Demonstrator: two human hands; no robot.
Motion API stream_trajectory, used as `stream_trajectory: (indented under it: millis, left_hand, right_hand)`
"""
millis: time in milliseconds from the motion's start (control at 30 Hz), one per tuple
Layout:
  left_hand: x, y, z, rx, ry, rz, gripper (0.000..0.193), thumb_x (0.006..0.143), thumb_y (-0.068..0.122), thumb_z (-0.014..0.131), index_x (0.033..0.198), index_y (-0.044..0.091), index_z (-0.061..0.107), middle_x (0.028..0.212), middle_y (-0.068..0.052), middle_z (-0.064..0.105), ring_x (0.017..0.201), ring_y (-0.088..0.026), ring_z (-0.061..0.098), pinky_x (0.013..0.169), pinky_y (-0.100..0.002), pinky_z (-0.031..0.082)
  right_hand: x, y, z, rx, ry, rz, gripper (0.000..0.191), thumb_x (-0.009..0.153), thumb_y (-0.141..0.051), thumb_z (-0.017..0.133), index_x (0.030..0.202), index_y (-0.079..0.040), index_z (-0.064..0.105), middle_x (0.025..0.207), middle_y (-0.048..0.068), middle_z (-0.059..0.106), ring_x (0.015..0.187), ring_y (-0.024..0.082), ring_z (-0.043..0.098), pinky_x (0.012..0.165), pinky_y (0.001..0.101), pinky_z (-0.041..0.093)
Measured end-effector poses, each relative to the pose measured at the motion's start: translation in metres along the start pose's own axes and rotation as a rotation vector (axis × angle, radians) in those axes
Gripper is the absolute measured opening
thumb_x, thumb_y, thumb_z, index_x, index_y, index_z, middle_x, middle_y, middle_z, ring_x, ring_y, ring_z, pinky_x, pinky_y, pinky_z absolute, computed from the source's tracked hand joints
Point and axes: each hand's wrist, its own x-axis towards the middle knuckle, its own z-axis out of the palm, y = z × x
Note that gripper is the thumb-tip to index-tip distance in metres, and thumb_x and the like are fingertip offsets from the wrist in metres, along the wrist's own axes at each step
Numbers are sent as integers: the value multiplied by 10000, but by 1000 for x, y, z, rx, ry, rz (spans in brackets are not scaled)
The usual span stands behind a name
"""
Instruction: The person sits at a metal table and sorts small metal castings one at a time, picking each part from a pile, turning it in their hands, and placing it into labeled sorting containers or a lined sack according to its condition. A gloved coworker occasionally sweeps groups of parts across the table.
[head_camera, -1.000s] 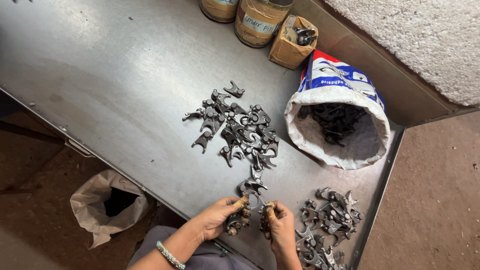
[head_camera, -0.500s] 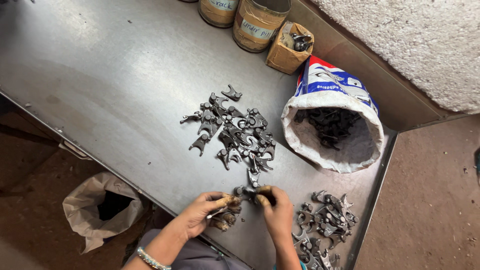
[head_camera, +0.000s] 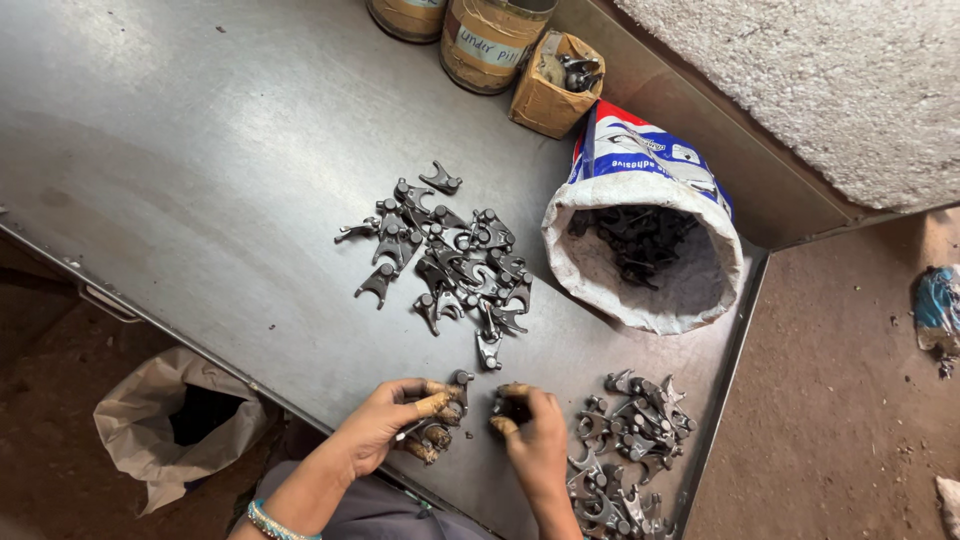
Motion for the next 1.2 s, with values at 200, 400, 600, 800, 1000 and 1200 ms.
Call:
stream_trajectory:
  millis: [200, 400, 600, 800, 1000, 1200]
  left_hand:
    - [8, -10, 7, -43, -41, -5, 407, 962, 306, 620, 1289, 62, 616, 988, -140, 760, 709, -233, 756, 502, -412, 626]
    - [17, -23, 28, 58, -167, -76, 380, 995, 359, 613, 1242, 71, 629, 949, -134, 759, 677, -202, 737, 504, -371, 622]
    - [19, -28, 26, 7, -182, -51, 324, 999, 243, 684, 1250, 41, 651, 977, -106, 744, 730, -172, 737, 567, -363, 634]
    - [16, -25, 20, -42, -204, -66, 334, 999, 270, 668, 1227, 29, 633, 973, -123, 748, 723, -208, 731, 562, -359, 625]
    - [21, -25, 10, -251, -74, -118, 381, 952, 408, 558, 1143, 93, 656, 976, -98, 779, 751, -210, 774, 544, -392, 621]
    - [24, -23, -5, -322, -169, 74, 305, 976, 334, 614, 1119, 77, 695, 955, -122, 739, 769, -274, 738, 630, -436, 632]
  right_hand:
    - [3, 40, -13, 1363, -198, 237, 515, 769, 62, 781, 1228, -53, 578, 1184, 160, 690, 1047, 243, 696, 894, 352, 572]
    - [2, 60, -2, 1624, -277, 396, 592, 780, 66, 789, 1316, -37, 559, 1246, 221, 684, 1032, 232, 698, 870, 304, 567]
    - [3, 66, 8, 1543, -253, 407, 521, 768, 39, 774, 1258, -29, 610, 1175, 151, 714, 1002, 212, 711, 865, 320, 579]
    - [1, 47, 11, 1416, -213, 401, 421, 796, 16, 781, 1199, -20, 665, 1117, 102, 715, 967, 201, 701, 872, 330, 573]
    - [-3, -12, -4, 598, -208, -95, 403, 824, -75, 787, 1222, -45, 739, 1062, 94, 685, 973, 197, 669, 864, 338, 546]
    - [29, -55, 9, -213, 100, -231, 451, 730, -87, 816, 1169, -94, 713, 1042, 146, 614, 1017, 326, 566, 875, 408, 469]
